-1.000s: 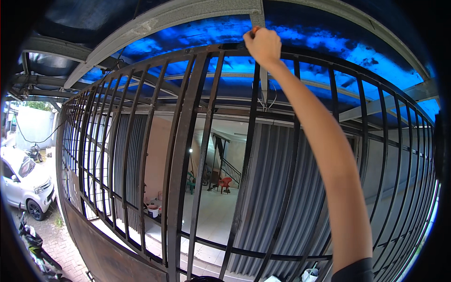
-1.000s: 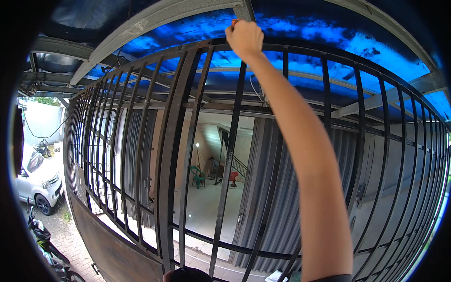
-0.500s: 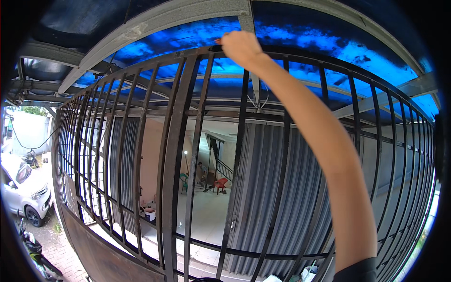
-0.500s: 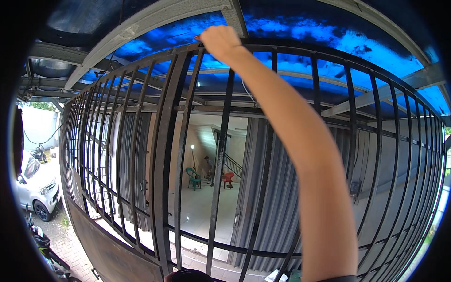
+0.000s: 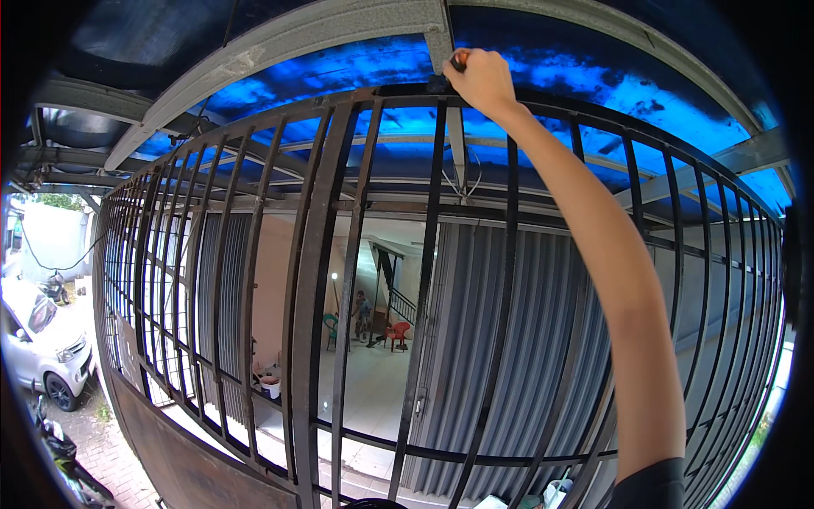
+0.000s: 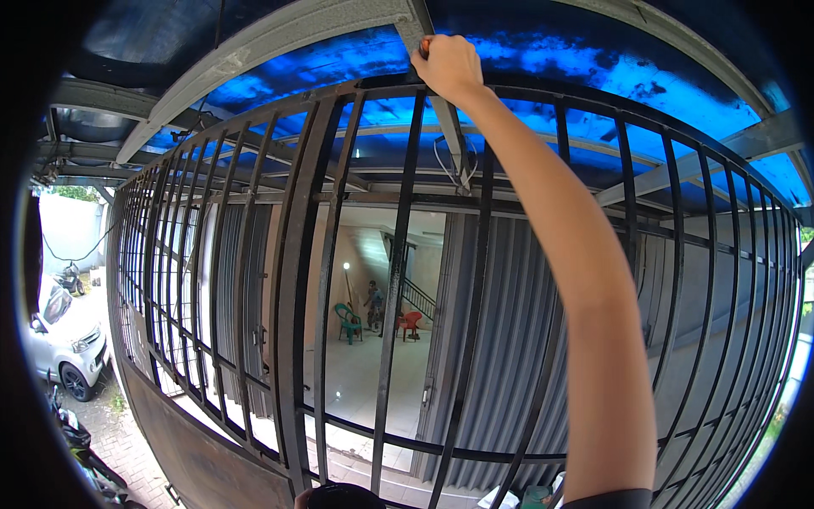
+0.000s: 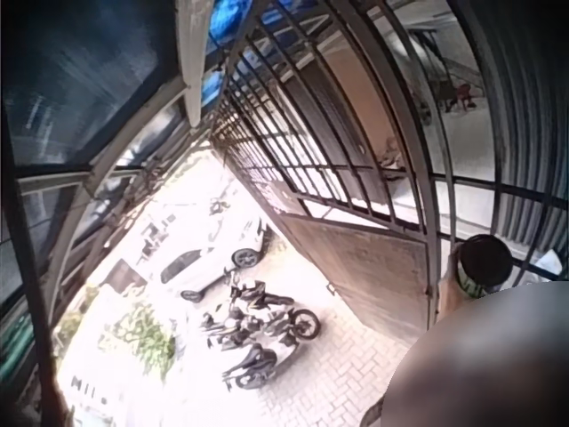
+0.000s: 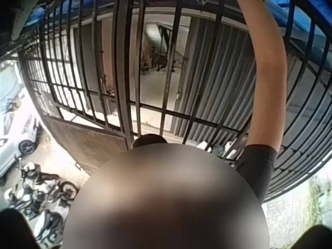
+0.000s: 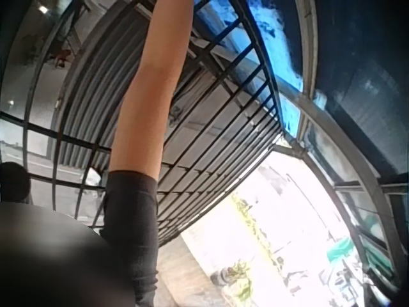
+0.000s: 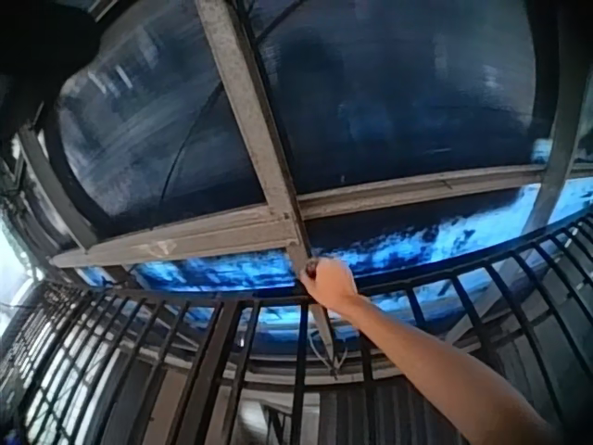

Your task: The person paints a metal gate with a paint brush, applying paint from a paint can.

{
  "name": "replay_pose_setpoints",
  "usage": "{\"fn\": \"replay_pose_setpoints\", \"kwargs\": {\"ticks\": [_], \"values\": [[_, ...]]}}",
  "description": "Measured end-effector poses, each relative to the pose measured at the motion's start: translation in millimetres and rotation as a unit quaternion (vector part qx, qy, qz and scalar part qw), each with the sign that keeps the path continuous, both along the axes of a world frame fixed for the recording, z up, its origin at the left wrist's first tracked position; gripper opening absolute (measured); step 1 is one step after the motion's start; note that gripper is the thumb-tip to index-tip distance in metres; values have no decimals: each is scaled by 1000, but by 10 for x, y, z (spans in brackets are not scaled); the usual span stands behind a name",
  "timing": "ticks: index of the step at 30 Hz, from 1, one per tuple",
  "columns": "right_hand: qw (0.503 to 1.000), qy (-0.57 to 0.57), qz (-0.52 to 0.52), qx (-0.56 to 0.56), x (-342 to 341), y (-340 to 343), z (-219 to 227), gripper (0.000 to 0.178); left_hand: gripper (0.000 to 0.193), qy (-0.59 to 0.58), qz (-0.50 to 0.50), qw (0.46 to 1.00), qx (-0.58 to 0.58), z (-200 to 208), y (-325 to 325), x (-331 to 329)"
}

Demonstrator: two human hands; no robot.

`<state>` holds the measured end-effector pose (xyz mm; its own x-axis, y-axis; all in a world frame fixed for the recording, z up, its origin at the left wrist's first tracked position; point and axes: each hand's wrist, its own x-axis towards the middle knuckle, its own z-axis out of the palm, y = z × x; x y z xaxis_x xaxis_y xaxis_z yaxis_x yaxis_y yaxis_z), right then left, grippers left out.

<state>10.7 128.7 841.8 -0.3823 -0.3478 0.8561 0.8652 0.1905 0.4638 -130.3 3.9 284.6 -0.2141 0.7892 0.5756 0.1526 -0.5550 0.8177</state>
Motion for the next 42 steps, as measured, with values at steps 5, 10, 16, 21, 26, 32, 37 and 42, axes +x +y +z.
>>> {"fn": "replay_pose_setpoints", "kwargs": {"ticks": [5, 10, 16, 21, 26, 32, 37, 42], "values": [[997, -36, -62, -7, 200, -240, -16, 20, 88, -37, -56, 997, 26, -44, 47, 30], [978, -156, -130, 50, -345, -42, -75, 18, 88, 5, -24, 999, 34, -160, 179, 10], [995, -77, -60, -31, -1064, 244, -67, 18, 88, -22, -4, 999, -23, -51, 41, -43], [969, 75, 229, -51, -1191, 439, -37, 16, 89, -28, 13, 999, -17, -158, 46, -125], [946, 196, 237, -105, -1060, 535, -58, 21, 89, -26, 55, 998, -12, -173, 15, -151], [967, 146, 197, -67, -1151, 430, -58, 22, 89, -22, 58, 998, -15, -215, 45, -132], [977, 139, 156, -33, -1171, 400, -83, 23, 89, -17, 55, 998, -19, -214, 26, -129], [978, 121, 162, -45, -1146, 472, -78, 24, 89, 1, 66, 997, -29, -198, 26, -137]]}}
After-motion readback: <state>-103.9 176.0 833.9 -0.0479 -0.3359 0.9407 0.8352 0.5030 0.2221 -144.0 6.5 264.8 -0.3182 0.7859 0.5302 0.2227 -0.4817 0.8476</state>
